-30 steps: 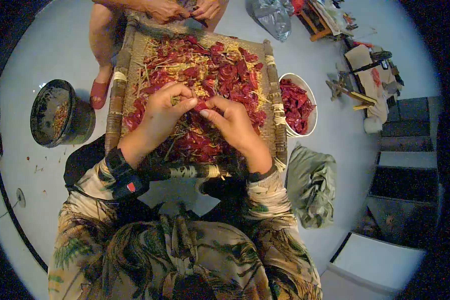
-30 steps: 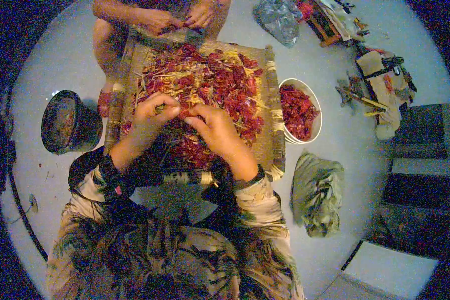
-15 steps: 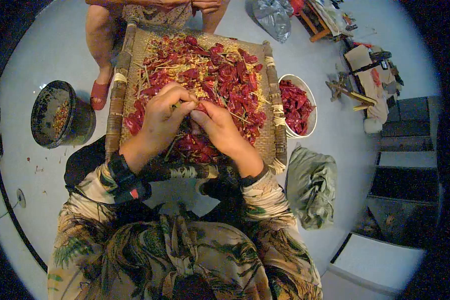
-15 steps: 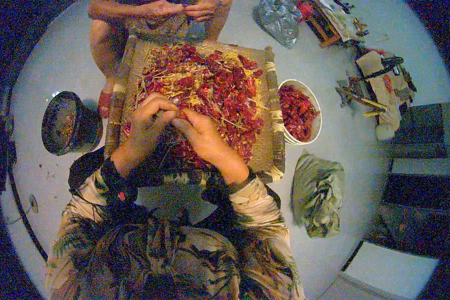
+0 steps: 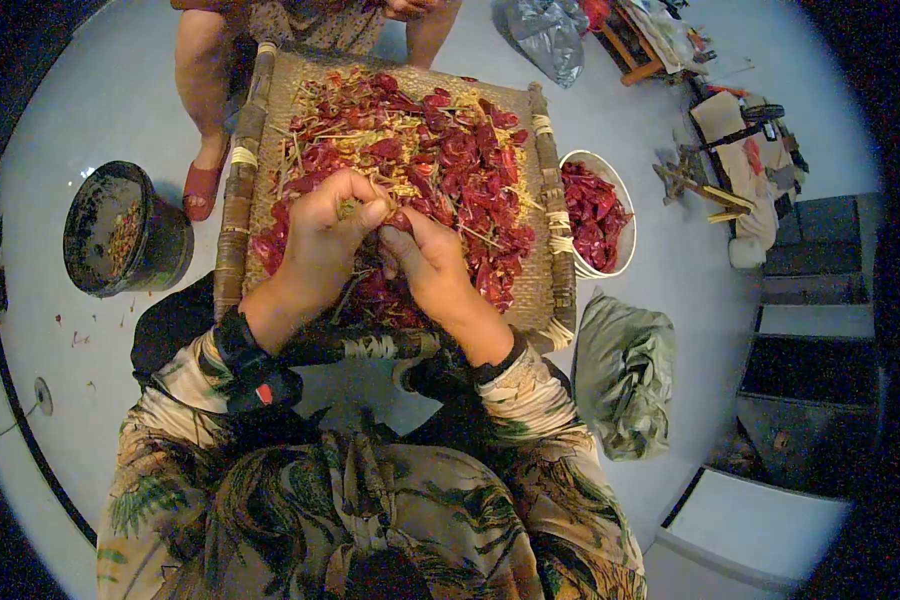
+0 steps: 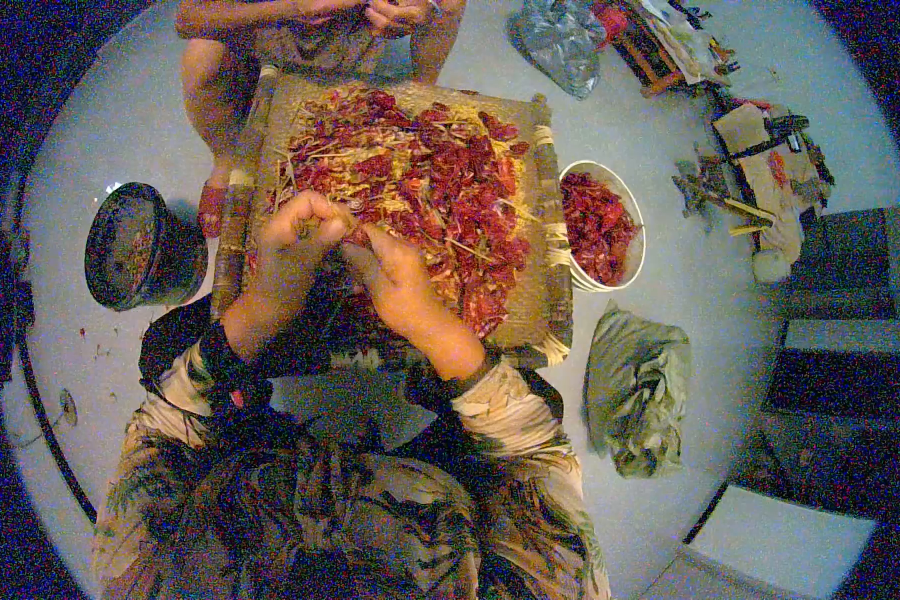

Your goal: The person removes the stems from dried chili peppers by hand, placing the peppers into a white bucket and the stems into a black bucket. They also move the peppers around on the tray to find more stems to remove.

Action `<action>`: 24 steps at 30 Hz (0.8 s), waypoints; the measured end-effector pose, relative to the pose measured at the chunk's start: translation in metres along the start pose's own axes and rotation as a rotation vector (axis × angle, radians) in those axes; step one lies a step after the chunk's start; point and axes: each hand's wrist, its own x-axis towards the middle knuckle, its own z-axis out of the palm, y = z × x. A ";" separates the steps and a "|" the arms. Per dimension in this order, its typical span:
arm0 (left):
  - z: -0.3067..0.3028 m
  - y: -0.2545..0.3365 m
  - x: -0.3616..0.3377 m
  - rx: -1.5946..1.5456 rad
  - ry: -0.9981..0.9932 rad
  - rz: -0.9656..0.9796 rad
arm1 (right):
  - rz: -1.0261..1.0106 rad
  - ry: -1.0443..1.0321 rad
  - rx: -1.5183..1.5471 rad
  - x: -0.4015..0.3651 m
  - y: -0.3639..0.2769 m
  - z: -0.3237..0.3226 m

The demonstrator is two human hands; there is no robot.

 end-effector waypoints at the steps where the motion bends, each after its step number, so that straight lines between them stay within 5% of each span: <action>1: 0.000 -0.002 0.001 -0.082 0.001 -0.061 | -0.012 0.006 -0.022 0.000 -0.001 0.000; 4: -0.001 -0.014 0.005 -0.098 -0.001 -0.069 | -0.096 0.016 -0.123 0.001 0.002 -0.001; 7: -0.005 -0.010 0.002 -0.393 -0.038 -0.353 | -0.175 0.010 -0.236 0.001 0.004 -0.004; 13: -0.021 -0.012 0.006 -0.692 -0.214 -0.588 | -0.155 -0.038 -0.352 0.000 -0.003 -0.006; 19: -0.026 -0.021 0.017 -0.873 -0.240 -0.470 | -0.152 -0.003 -0.193 0.002 0.011 -0.010; 21: -0.014 -0.005 0.016 -0.678 0.007 -0.444 | -0.126 0.009 -0.178 0.006 0.013 -0.015; 24: -0.017 -0.005 0.016 -0.619 0.042 -0.419 | 0.026 0.109 -0.116 0.013 0.023 -0.027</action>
